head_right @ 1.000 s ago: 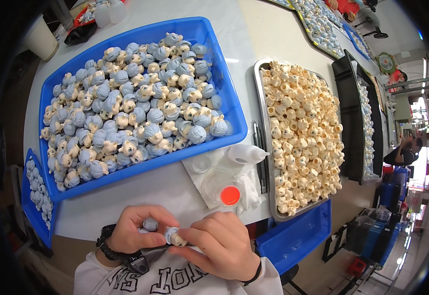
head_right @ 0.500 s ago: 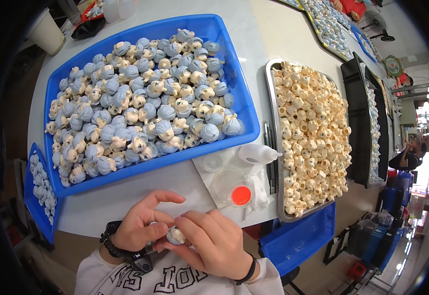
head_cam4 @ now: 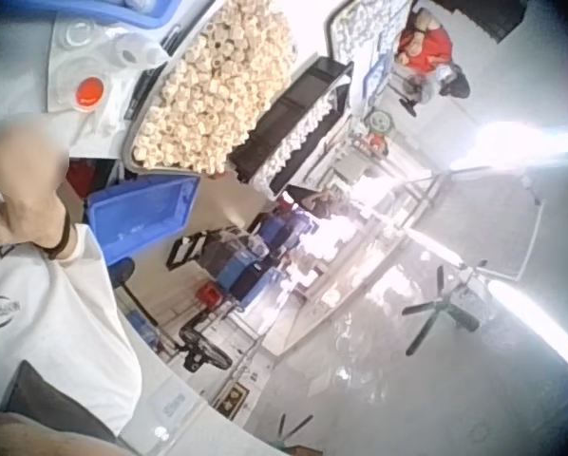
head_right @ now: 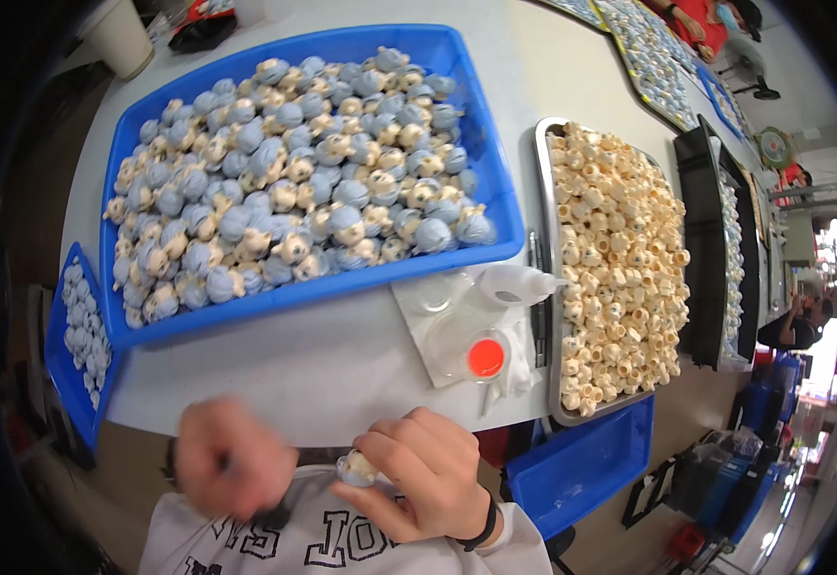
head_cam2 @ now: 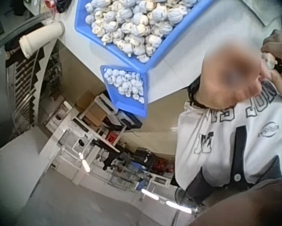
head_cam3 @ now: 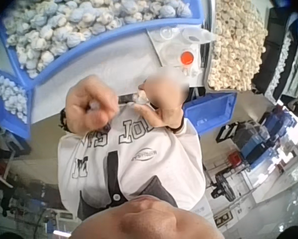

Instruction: The person assembles small doll heads by applying glue to the neck openings and attaching hairpieces. They handle the components one at a time, using a small bottle for adhesive and tweezers for precise placement, while working at a table with trays of parts.

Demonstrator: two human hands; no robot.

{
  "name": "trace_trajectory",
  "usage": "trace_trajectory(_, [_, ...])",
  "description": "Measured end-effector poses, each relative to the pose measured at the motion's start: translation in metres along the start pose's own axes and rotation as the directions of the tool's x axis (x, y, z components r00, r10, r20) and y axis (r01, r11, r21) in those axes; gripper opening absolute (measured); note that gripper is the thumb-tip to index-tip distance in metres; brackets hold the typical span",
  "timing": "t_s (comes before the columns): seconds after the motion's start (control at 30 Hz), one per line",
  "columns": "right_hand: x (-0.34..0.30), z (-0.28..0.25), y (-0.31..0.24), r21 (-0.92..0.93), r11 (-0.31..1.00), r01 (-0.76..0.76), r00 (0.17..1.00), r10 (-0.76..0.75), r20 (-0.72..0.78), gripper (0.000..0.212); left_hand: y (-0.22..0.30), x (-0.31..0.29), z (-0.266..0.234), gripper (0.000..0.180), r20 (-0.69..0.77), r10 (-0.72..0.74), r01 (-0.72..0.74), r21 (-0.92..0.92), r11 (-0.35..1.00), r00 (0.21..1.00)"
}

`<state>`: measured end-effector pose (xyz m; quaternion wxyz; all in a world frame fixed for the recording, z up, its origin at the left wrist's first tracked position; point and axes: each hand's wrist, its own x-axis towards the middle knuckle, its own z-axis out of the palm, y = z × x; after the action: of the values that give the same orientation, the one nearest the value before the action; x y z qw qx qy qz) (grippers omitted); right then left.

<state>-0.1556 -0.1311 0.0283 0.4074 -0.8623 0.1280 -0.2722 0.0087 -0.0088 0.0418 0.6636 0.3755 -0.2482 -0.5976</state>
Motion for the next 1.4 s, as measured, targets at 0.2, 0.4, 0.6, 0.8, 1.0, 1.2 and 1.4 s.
trace_trajectory(0.2, [0.007,0.015,-0.005,0.083,0.996,-0.031,1.000,0.030,0.005,0.034,0.028,-0.019,0.011,0.015,0.314,0.398,-0.278,-0.365,0.889,0.862])
trace_trajectory(0.4, [0.025,0.028,-0.015,-0.085,0.978,-0.193,0.977,0.199,0.072,0.032,0.028,-0.030,0.004,0.017,0.332,0.502,-0.323,-0.467,0.823,0.799])
trace_trajectory(0.6, [0.041,0.034,-0.016,-0.192,0.965,-0.178,0.980,0.191,0.048,0.034,0.030,-0.044,-0.008,0.019,0.314,0.591,-0.381,-0.527,0.759,0.743])
trace_trajectory(0.8, [0.077,0.052,-0.022,-0.285,0.920,-0.267,0.963,0.268,-0.038,0.042,0.034,-0.051,-0.017,0.021,0.267,0.610,-0.402,-0.550,0.732,0.746])
trace_trajectory(1.0, [0.076,0.055,-0.021,-0.315,0.903,-0.293,0.956,0.267,-0.122,0.069,0.039,-0.047,-0.025,0.023,0.241,0.558,-0.350,-0.569,0.744,0.794])
trace_trajectory(1.2, [0.010,-0.011,-0.029,-0.103,0.993,-0.060,0.993,0.070,0.096,0.056,0.032,-0.035,-0.025,0.025,0.149,0.399,-0.202,-0.675,0.710,0.905])
trace_trajectory(1.4, [-0.045,-0.082,-0.003,-0.377,0.643,-0.667,0.705,0.381,-0.598,0.023,0.019,-0.015,-0.026,0.027,-0.024,-0.046,0.000,-0.891,0.455,0.999])
